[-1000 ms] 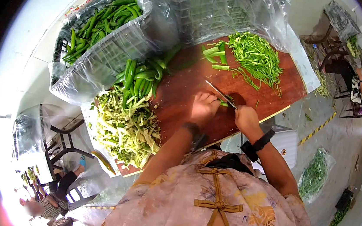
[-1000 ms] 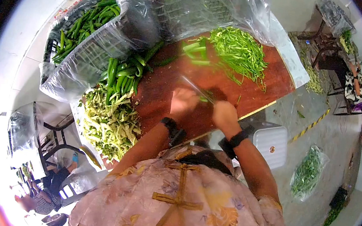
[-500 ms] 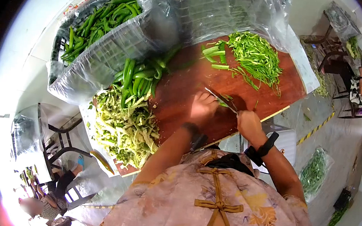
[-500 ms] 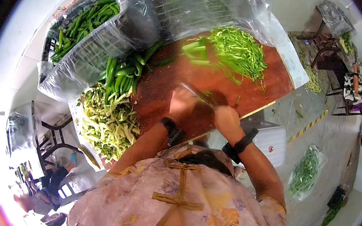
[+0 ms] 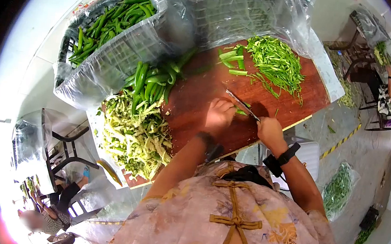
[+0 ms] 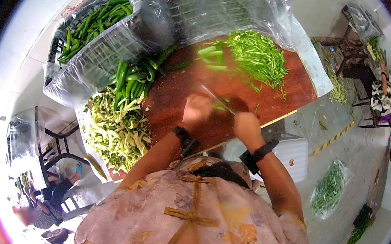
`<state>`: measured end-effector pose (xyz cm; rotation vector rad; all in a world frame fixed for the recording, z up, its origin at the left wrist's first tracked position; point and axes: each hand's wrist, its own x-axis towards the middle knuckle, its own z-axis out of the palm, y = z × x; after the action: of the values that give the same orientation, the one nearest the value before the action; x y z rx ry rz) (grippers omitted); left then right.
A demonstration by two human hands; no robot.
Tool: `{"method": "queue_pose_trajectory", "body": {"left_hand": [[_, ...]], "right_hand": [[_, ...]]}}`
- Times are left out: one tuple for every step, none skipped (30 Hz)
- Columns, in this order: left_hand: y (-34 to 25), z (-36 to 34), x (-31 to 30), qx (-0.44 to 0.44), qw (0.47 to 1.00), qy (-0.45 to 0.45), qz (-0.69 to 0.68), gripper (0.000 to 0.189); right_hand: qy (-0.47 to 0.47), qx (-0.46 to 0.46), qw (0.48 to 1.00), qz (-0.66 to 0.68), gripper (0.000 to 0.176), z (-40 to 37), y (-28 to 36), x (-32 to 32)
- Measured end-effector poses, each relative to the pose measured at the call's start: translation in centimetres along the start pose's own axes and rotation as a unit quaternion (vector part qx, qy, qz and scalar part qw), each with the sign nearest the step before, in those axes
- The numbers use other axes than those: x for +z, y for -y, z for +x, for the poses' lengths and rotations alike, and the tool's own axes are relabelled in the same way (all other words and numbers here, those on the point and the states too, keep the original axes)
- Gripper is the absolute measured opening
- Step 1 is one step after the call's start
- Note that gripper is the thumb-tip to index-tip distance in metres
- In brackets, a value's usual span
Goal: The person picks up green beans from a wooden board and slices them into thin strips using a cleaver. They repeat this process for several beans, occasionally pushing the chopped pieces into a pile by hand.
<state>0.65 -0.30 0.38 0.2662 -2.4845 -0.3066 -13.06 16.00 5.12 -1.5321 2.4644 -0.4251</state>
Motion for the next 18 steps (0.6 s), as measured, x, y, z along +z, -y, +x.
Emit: {"method": "queue_pose_trajectory", "body": {"left_hand": [[-0.1, 0.0, 0.0, -0.002, 0.999, -0.033, -0.002, 0.015], [-0.3, -0.1, -0.1, -0.002, 0.999, -0.032, -0.002, 0.015], [-0.7, -0.2, -0.6, -0.012, 0.999, -0.045, 0.007, 0.015], [-0.9, -0.2, -1.1, -0.021, 0.998, -0.057, 0.016, 0.015], [-0.9, -0.2, -1.2, -0.02, 0.998, -0.056, 0.017, 0.015], [-1.0, -0.2, -1.0, -0.032, 0.998, -0.055, 0.026, 0.014], [-1.0, -0.2, -0.9, -0.045, 0.997, -0.056, 0.035, 0.014], [-1.0, -0.1, -0.8, -0.045, 0.997, -0.056, 0.035, 0.014], [-1.0, -0.1, -0.6, -0.051, 0.997, -0.06, 0.023, 0.014], [-0.9, -0.1, -0.4, -0.058, 0.996, -0.063, 0.012, 0.013], [-0.8, -0.1, -0.3, -0.061, 0.996, -0.064, 0.013, 0.013], [-0.8, -0.1, -0.1, -0.06, 0.996, -0.063, 0.018, 0.011], [-0.8, -0.1, 0.0, -0.059, 0.996, -0.062, 0.022, 0.009], [-0.8, -0.1, 0.1, -0.06, 0.996, -0.061, 0.022, 0.009], [-0.8, -0.1, 0.0, -0.06, 0.997, -0.051, 0.026, 0.007], [-0.8, 0.0, 0.0, -0.061, 0.997, -0.041, 0.03, 0.005], [-0.8, 0.1, -0.1, -0.062, 0.997, -0.041, 0.03, 0.005], [-0.8, 0.1, -0.1, -0.066, 0.997, -0.036, 0.03, 0.004]], "right_hand": [[0.014, 0.021, 1.0, -0.002, 0.016, -0.3, 0.0, -0.2], [0.014, 0.022, 1.0, -0.002, 0.016, -0.5, 0.0, -0.3], [0.01, 0.021, 1.0, -0.001, 0.016, -0.7, 0.2, -0.4], [0.006, 0.021, 1.0, 0.001, 0.015, -0.8, 0.3, -0.4], [0.005, 0.022, 1.0, 0.003, 0.015, -0.9, 0.2, -0.1], [0.004, 0.003, 1.0, 0.003, 0.015, -1.0, 0.1, 0.1], [0.003, -0.016, 1.0, 0.002, 0.015, -1.0, 0.0, 0.2], [0.004, -0.016, 1.0, 0.002, 0.015, -1.0, -0.1, 0.3], [-0.003, -0.017, 1.0, 0.008, 0.015, -1.0, 0.1, 0.2], [-0.009, -0.019, 1.0, 0.015, 0.015, -0.9, 0.3, 0.1], [-0.008, -0.021, 1.0, 0.015, 0.015, -0.8, 0.4, -0.1], [0.001, -0.016, 1.0, 0.01, 0.015, -0.7, 0.8, -0.5], [0.009, -0.011, 1.0, 0.006, 0.015, -0.7, 0.9, -0.7], [0.01, -0.011, 1.0, 0.006, 0.015, -0.7, 0.8, -0.5], [0.018, -0.007, 1.0, -0.004, 0.015, -0.7, 0.7, -0.2], [0.025, -0.003, 1.0, -0.015, 0.016, -0.7, 0.6, -0.1], [0.026, -0.003, 1.0, -0.014, 0.016, -0.7, 0.5, 0.1], [0.026, -0.002, 1.0, -0.013, 0.016, -0.7, 0.4, 0.1]]}}
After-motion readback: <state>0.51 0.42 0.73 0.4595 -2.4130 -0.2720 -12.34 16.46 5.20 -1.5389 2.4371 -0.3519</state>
